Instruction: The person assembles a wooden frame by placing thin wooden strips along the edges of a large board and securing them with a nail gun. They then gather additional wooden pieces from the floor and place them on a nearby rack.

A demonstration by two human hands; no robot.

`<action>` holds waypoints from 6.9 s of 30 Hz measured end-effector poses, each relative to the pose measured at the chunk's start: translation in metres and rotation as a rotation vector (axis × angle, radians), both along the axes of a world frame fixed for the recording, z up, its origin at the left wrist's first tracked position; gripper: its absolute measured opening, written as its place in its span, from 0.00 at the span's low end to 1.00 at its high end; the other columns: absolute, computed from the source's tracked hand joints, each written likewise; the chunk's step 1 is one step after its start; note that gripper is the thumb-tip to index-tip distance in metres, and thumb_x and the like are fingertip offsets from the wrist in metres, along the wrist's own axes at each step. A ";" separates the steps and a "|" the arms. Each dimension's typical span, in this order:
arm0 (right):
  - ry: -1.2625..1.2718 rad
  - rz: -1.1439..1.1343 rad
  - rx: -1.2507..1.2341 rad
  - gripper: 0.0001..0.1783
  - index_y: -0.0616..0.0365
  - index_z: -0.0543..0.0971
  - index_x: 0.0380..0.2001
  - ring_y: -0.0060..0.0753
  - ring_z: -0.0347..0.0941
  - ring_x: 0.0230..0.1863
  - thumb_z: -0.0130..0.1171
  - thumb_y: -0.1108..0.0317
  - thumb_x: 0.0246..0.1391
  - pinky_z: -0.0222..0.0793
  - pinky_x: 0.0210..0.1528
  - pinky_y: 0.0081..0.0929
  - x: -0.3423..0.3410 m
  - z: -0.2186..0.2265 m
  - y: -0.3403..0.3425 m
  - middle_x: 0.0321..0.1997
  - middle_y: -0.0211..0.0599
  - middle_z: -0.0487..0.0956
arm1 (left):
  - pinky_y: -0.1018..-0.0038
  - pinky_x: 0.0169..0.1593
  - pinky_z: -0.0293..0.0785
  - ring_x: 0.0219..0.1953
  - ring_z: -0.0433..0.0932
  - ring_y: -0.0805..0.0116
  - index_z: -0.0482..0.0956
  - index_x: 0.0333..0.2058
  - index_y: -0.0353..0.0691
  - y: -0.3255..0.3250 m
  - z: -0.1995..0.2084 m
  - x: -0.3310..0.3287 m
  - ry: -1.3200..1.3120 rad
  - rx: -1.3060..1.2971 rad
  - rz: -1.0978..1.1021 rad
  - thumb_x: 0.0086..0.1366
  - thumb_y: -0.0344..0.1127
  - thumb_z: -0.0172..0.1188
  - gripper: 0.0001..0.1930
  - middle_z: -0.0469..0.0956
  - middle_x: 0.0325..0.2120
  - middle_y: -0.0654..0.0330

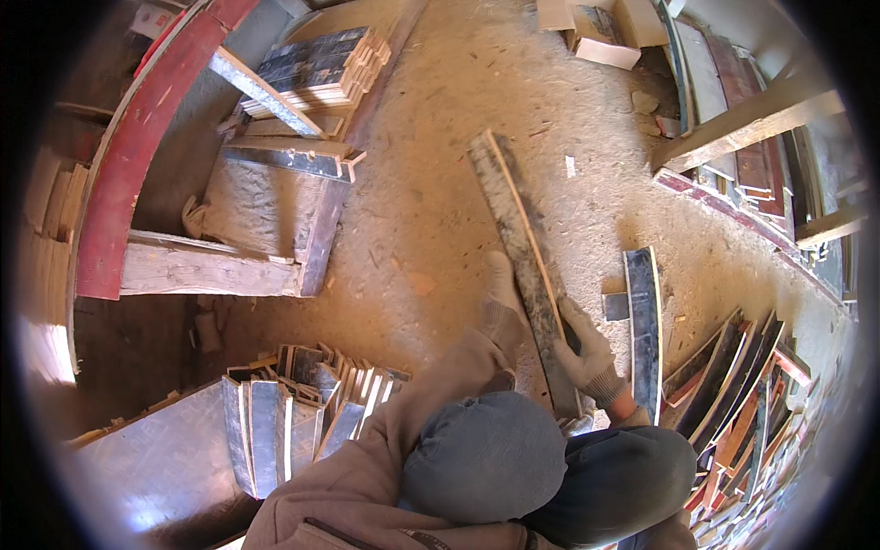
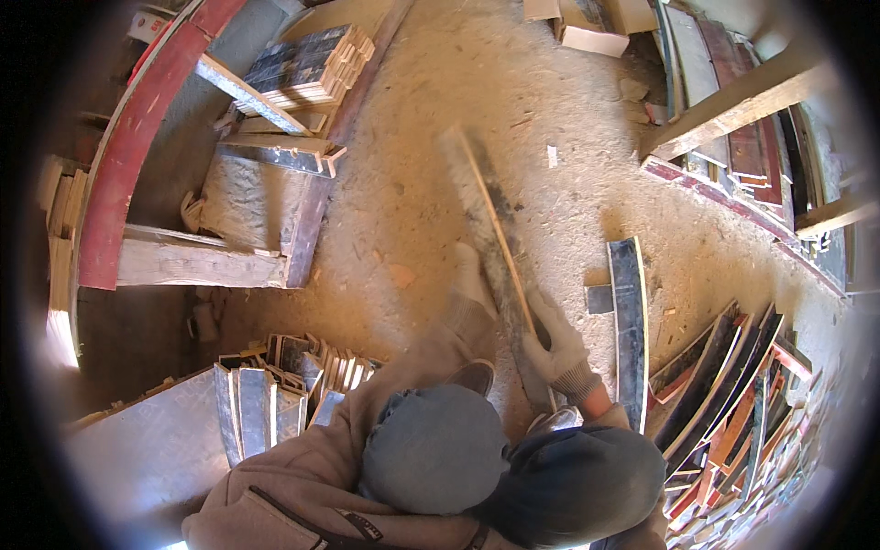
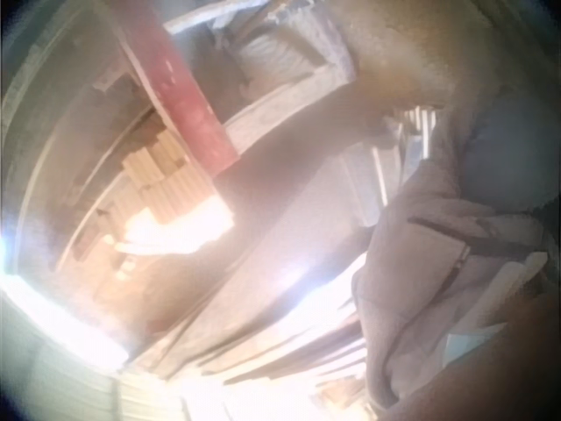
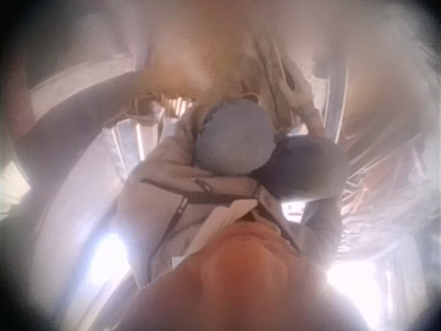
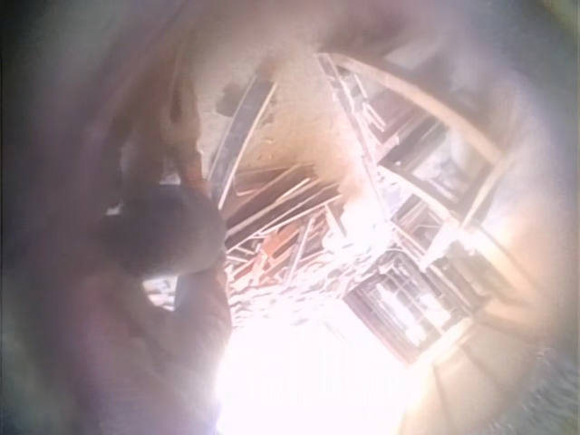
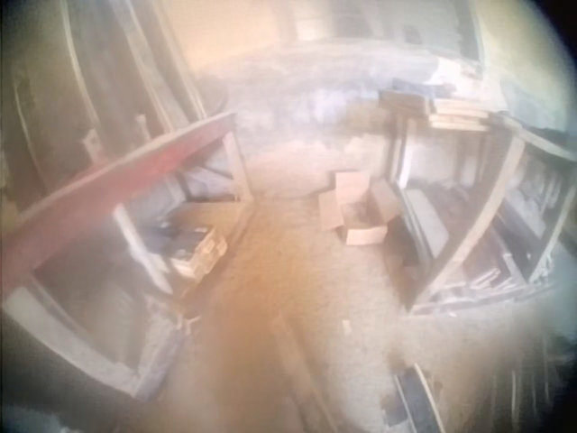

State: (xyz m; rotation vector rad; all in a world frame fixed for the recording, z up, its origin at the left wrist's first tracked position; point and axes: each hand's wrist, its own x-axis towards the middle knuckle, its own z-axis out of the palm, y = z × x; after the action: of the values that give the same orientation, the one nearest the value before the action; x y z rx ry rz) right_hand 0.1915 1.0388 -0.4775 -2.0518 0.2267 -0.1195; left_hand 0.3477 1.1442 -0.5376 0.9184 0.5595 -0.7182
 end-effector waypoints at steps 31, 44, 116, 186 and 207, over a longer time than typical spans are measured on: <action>0.553 -0.638 -0.681 0.37 0.61 0.71 0.66 0.59 0.70 0.66 0.68 0.56 0.58 0.65 0.70 0.52 -0.219 -0.052 -0.043 0.66 0.52 0.74 | 0.56 0.51 0.78 0.45 0.80 0.53 0.78 0.51 0.36 0.215 0.111 0.448 -1.203 1.214 -0.524 0.74 0.57 0.53 0.26 0.82 0.44 0.50; 0.736 -0.749 -0.503 0.35 0.62 0.79 0.47 0.55 0.80 0.47 0.76 0.50 0.39 0.78 0.47 0.47 -0.139 -0.063 -0.056 0.45 0.56 0.80 | 0.56 0.54 0.76 0.50 0.78 0.52 0.76 0.54 0.35 -0.033 0.052 0.008 -0.429 -0.004 -1.011 0.74 0.58 0.55 0.28 0.80 0.47 0.49; 0.270 -0.404 -0.532 0.34 0.51 0.78 0.56 0.58 0.72 0.56 0.76 0.63 0.42 0.74 0.55 0.50 -0.091 -0.047 -0.007 0.56 0.48 0.73 | 0.67 0.48 0.77 0.42 0.80 0.65 0.81 0.53 0.39 -0.052 -0.034 -0.075 -0.196 0.293 -0.816 0.71 0.68 0.55 0.35 0.82 0.41 0.59; 0.277 -0.862 0.119 0.26 0.55 0.84 0.43 0.51 0.82 0.42 0.60 0.41 0.64 0.77 0.46 0.44 -0.194 -0.010 -0.007 0.39 0.52 0.83 | 0.59 0.61 0.75 0.53 0.80 0.55 0.75 0.59 0.36 -0.109 0.057 -0.108 -0.009 -0.245 -1.075 0.71 0.56 0.62 0.30 0.82 0.50 0.52; 0.106 -1.015 0.289 0.36 0.63 0.76 0.55 0.53 0.79 0.56 0.62 0.44 0.54 0.73 0.60 0.41 -0.210 0.004 -0.063 0.51 0.57 0.83 | 0.56 0.59 0.80 0.57 0.80 0.54 0.78 0.59 0.35 -0.079 -0.029 -0.104 -0.312 0.670 -1.151 0.75 0.60 0.55 0.31 0.80 0.55 0.50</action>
State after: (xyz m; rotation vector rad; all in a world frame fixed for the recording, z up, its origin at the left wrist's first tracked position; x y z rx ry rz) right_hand -0.0181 0.9758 -0.4736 -1.4846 1.2566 -0.5596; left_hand 0.2438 1.0655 -0.5669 1.9865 -0.0961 -1.4049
